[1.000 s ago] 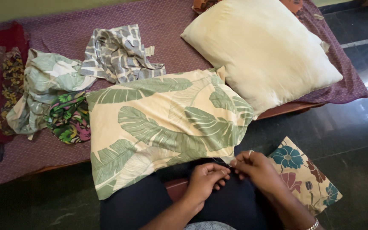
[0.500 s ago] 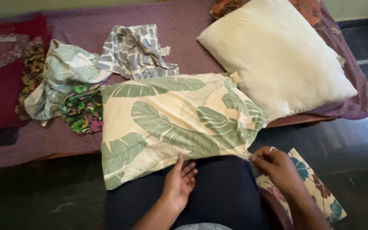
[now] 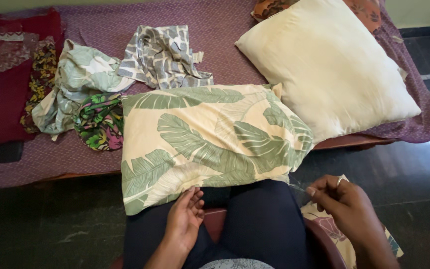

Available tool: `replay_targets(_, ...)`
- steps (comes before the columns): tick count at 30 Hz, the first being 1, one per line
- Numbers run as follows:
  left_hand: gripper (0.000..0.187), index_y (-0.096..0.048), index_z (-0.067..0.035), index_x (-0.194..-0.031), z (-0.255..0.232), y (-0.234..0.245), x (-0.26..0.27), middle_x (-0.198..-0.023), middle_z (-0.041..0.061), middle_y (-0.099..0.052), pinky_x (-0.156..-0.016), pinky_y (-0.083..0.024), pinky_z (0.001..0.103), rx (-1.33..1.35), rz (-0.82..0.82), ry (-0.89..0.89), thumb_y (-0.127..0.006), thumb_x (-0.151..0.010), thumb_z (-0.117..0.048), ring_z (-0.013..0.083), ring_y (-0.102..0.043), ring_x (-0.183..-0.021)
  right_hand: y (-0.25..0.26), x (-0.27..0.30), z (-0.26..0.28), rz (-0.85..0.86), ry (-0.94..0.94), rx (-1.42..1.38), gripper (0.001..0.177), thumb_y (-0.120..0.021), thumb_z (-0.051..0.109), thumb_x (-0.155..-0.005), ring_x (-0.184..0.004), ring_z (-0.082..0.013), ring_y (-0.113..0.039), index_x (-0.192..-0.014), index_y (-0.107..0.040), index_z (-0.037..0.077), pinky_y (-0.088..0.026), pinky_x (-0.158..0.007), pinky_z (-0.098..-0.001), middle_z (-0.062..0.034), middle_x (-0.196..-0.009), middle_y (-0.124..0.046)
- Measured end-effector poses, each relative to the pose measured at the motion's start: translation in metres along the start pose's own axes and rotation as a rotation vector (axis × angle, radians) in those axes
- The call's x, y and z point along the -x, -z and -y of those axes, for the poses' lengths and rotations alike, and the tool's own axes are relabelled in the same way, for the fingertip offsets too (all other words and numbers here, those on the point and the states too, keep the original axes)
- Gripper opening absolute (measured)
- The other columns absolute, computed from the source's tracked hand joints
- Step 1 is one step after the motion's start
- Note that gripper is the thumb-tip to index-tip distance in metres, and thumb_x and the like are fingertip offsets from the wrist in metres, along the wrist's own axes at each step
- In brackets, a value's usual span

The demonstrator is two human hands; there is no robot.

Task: The person puts a pillowcase on a pillow by hand. They insert the pillow, smooth the fabric, and tie the closure strings. The person then picks up another pillowcase and begins to unfold it.

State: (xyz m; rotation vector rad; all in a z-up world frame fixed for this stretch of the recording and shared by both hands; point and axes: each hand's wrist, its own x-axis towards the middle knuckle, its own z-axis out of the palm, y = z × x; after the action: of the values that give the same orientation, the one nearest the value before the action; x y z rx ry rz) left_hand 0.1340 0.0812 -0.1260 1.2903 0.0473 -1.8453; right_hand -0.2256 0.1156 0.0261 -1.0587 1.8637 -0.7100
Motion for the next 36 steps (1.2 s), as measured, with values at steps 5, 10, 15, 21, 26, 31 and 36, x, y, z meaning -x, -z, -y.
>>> replay_targets(5, 0.045, -0.059, -0.013, -0.125, -0.004, -0.014, 0.003, -0.118, 0.01, -0.07, -0.07, -0.049, 0.028, 0.107, -0.012, 0.118, -0.07, -0.089, -0.037, 0.0179, -0.067, -0.097, 0.011, 0.009, 0.021, -0.175, -0.028, -0.078, 0.014, -0.078, 0.011, -0.086, -0.064, -0.0145, -0.057, -0.085, -0.073, -0.002, -0.046, -0.059, -0.0313, -0.0082, -0.071, -0.067)
replay_targets(10, 0.059, -0.056, -0.007, -0.132, -0.01, -0.023, 0.002, -0.127, 0.013, -0.066, -0.071, -0.051, 0.029, 0.111, -0.006, 0.108, -0.071, -0.087, -0.042, 0.0205, -0.067, -0.104, 0.033, 0.021, 0.059, -0.404, -0.048, -0.079, 0.01, -0.076, 0.009, -0.089, -0.067, -0.0169, -0.057, -0.088, -0.071, 0.0, -0.045, -0.06, -0.0321, -0.0097, -0.075, -0.066)
replay_targets(15, 0.056, -0.058, -0.006, -0.13, -0.007, -0.016, -0.011, -0.126, 0.014, -0.066, -0.071, -0.051, 0.029, 0.11, 0.022, 0.091, -0.071, -0.088, -0.041, 0.0209, -0.068, -0.102, 0.051, 0.003, 0.054, -0.342, 0.152, -0.087, 0.013, -0.077, 0.01, -0.086, -0.069, -0.0152, -0.054, -0.088, -0.07, 0.0, -0.043, -0.063, -0.0295, -0.0072, -0.075, -0.064)
replay_targets(21, 0.048, -0.062, -0.012, -0.127, 0.0, 0.003, -0.034, -0.118, 0.01, -0.068, -0.072, -0.052, 0.031, 0.077, 0.023, 0.088, -0.069, -0.089, -0.041, 0.0198, -0.069, -0.099, 0.065, -0.085, -0.035, 0.1, 0.016, -0.053, 0.012, -0.074, 0.015, -0.084, -0.062, -0.016, -0.053, -0.084, -0.073, 0.002, -0.042, -0.055, -0.0321, -0.0052, -0.069, -0.059)
replay_targets(26, 0.047, -0.062, -0.015, -0.127, -0.008, 0.014, -0.048, -0.117, 0.006, -0.069, -0.07, -0.052, 0.03, 0.078, 0.039, 0.081, -0.069, -0.09, -0.043, 0.0182, -0.069, -0.1, 0.102, -0.169, -0.147, 0.019, 0.012, 0.295, 0.017, -0.076, 0.02, -0.085, -0.068, -0.0238, -0.054, -0.086, -0.077, 0.003, -0.041, -0.061, -0.0387, -0.012, -0.078, -0.061)
replay_targets(31, 0.047, -0.061, -0.021, -0.13, -0.018, 0.0, -0.04, -0.113, 0.002, -0.068, -0.068, -0.049, 0.03, 0.059, -0.027, 0.034, -0.07, -0.088, -0.041, 0.0194, -0.068, -0.099, 0.072, -0.139, -0.133, -0.019, -0.203, 0.926, 0.091, -0.09, 0.023, -0.07, -0.111, -0.0367, -0.055, -0.142, -0.035, 0.012, -0.047, -0.092, -0.0446, -0.0229, -0.123, -0.055)
replay_targets(36, 0.038, -0.063, -0.022, -0.116, -0.027, -0.011, -0.042, -0.095, -0.001, -0.065, -0.063, -0.046, 0.027, 0.141, -0.022, 0.008, -0.071, -0.086, -0.043, 0.015, -0.063, -0.081, 0.005, -0.095, -0.05, -0.16, 0.307, 0.686, 0.13, -0.096, 0.028, -0.059, -0.139, -0.0448, -0.042, -0.161, -0.015, 0.017, -0.043, -0.11, -0.048, -0.0277, -0.155, -0.035)
